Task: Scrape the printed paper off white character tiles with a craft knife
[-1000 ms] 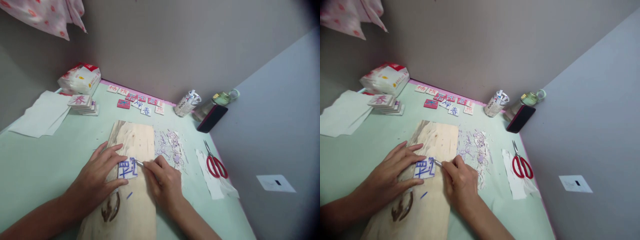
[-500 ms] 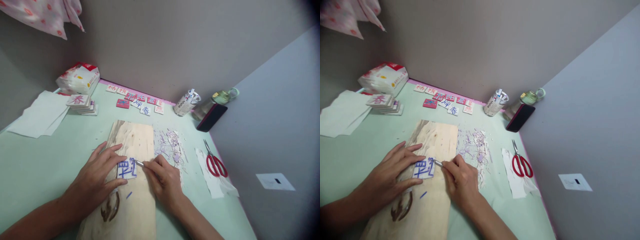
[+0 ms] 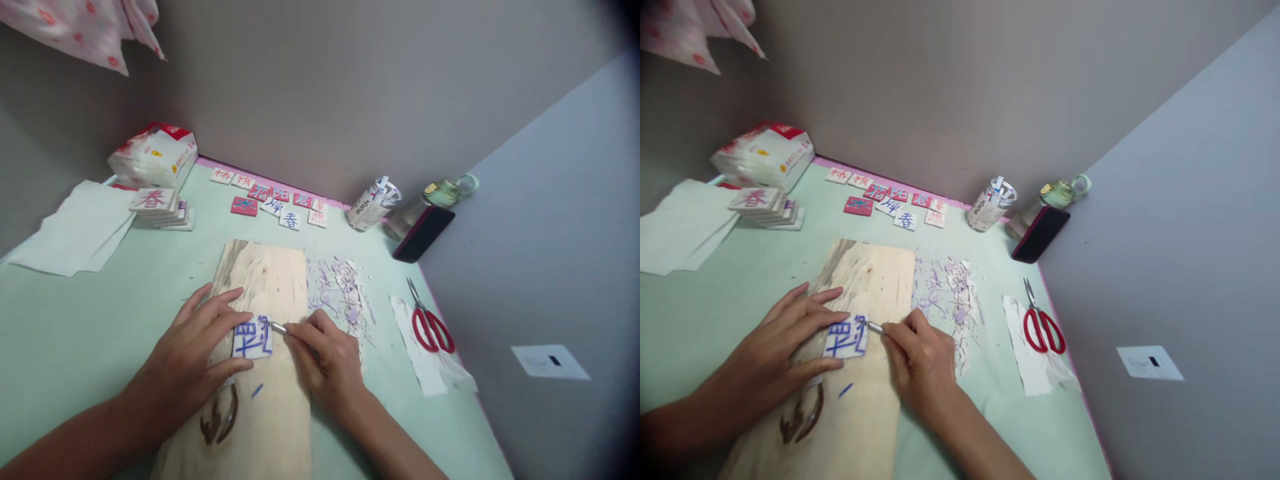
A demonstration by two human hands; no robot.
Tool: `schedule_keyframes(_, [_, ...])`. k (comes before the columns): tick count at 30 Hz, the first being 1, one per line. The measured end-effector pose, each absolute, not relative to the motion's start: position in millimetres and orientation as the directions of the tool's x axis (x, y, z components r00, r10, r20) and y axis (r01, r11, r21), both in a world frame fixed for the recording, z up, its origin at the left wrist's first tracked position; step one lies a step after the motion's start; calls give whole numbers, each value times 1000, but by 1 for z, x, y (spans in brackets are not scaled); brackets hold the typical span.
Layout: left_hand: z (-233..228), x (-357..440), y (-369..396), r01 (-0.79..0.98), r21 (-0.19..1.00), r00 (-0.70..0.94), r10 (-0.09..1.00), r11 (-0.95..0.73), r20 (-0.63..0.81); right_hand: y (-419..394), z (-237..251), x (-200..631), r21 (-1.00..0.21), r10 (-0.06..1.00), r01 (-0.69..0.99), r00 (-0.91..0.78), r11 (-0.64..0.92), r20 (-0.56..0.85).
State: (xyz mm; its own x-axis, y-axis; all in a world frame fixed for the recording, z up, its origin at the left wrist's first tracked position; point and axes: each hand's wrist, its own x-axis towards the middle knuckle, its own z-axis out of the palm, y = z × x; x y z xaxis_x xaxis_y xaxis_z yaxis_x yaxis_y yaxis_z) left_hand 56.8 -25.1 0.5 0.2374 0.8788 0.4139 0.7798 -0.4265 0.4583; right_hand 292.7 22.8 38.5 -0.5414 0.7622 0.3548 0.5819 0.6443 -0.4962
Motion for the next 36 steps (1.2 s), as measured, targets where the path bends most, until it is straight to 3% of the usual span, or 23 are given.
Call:
schedule_keyframes(10, [1, 56, -26, 792, 442, 241, 880, -422, 409, 21, 40, 292, -418, 746, 618, -532, 666, 401])
schedule_keyframes(16, [1, 56, -25, 785, 466, 228, 889, -409, 396, 22, 41, 294, -440, 757, 616, -555, 653, 346])
schedule_keyframes(26, [0, 56, -25, 773, 481, 212, 883, -413, 418, 17, 39, 292, -411, 766, 647, -526, 643, 371])
schedule_keyframes(36, [0, 55, -24, 779, 470, 218, 882, -416, 419, 13, 36, 290, -273, 733, 697, -531, 663, 425])
